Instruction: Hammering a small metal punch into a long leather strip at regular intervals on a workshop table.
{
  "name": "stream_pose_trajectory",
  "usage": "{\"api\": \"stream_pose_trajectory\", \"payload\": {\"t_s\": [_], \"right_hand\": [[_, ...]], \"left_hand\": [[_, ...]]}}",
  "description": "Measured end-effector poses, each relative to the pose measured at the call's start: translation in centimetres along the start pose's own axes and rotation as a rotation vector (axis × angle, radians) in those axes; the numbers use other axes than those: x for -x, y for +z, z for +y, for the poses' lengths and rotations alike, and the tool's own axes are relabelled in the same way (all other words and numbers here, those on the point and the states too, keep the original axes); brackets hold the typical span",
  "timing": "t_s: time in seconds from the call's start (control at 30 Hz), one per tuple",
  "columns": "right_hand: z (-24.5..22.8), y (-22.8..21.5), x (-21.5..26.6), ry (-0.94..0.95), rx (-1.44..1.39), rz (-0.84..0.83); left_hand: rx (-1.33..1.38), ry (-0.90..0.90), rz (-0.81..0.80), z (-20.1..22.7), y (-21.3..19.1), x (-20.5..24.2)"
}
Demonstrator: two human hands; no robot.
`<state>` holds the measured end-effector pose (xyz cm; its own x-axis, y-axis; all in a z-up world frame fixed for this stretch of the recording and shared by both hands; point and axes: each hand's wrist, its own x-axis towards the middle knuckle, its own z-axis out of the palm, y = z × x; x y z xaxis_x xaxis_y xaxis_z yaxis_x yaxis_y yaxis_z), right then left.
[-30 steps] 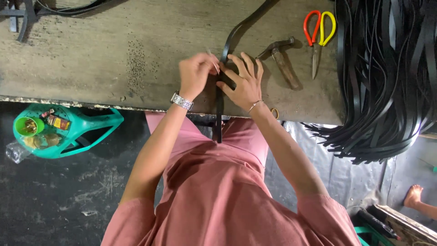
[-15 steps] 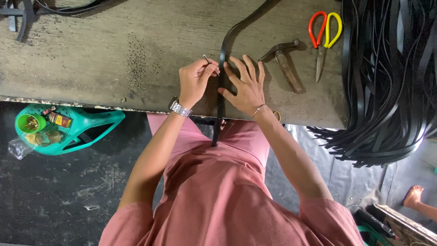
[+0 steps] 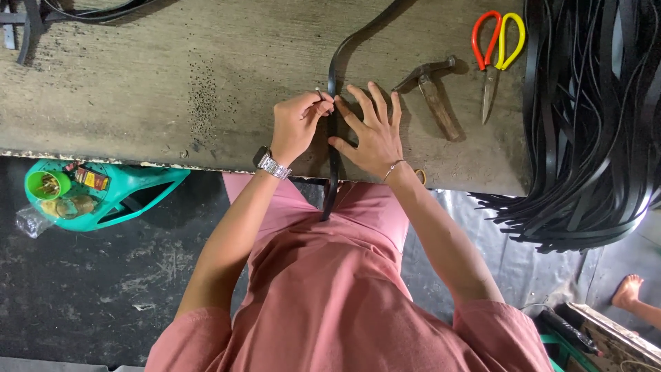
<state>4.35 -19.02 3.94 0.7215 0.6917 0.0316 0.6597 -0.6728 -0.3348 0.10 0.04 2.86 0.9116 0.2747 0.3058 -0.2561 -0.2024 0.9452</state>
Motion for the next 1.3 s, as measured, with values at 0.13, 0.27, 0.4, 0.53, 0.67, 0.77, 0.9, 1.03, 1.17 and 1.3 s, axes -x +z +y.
{"api": "stream_pose_trajectory", "payload": {"t_s": [0.13,0.27,0.4,0.53,0.67,0.77,0.9,1.03,1.17,1.3], "right_hand": [[0.1,0.1,0.0,0.001,0.006,0.004],[0.0,0.1,0.0,-0.003,-0.005,0.013],[0.2,0.3,0.2,-0.006,-0.01,0.021],[0.4,0.7,0.1,-0.009,0.0,0.026],[0.4,0.1,0.0,-0.021,0.022,0.158],[1.7,-3.6,1.5,0.291,0.32,0.388],[10.1,-1.3,4.2,0.404,0.489,0.353],[11.9,-1.0,4.6,0.403,0.578,0.267],[5.4,-6.4,3.9,0.336,-0.124,0.249],[-0.3,-9.4,4.5,0.211,-0.123,0.336]], "left_hand": [[-0.022,0.029,0.01,-0.4,0.2,0.0],[-0.057,0.06,0.017,-0.4,0.2,0.0],[-0.065,0.081,0.019,-0.4,0.2,-0.1],[-0.266,0.211,0.008,-0.6,0.4,0.1],[-0.449,0.363,-0.027,-1.7,0.4,0.0],[-0.384,0.344,-0.015,-1.1,0.7,0.5],[-0.449,0.417,-0.044,-0.5,0.5,0.4],[-0.447,0.428,-0.029,-1.2,0.6,0.7],[-0.409,0.408,-0.053,-0.4,0.2,0.8],[-0.487,0.42,-0.019,-1.8,0.8,1.2]]}}
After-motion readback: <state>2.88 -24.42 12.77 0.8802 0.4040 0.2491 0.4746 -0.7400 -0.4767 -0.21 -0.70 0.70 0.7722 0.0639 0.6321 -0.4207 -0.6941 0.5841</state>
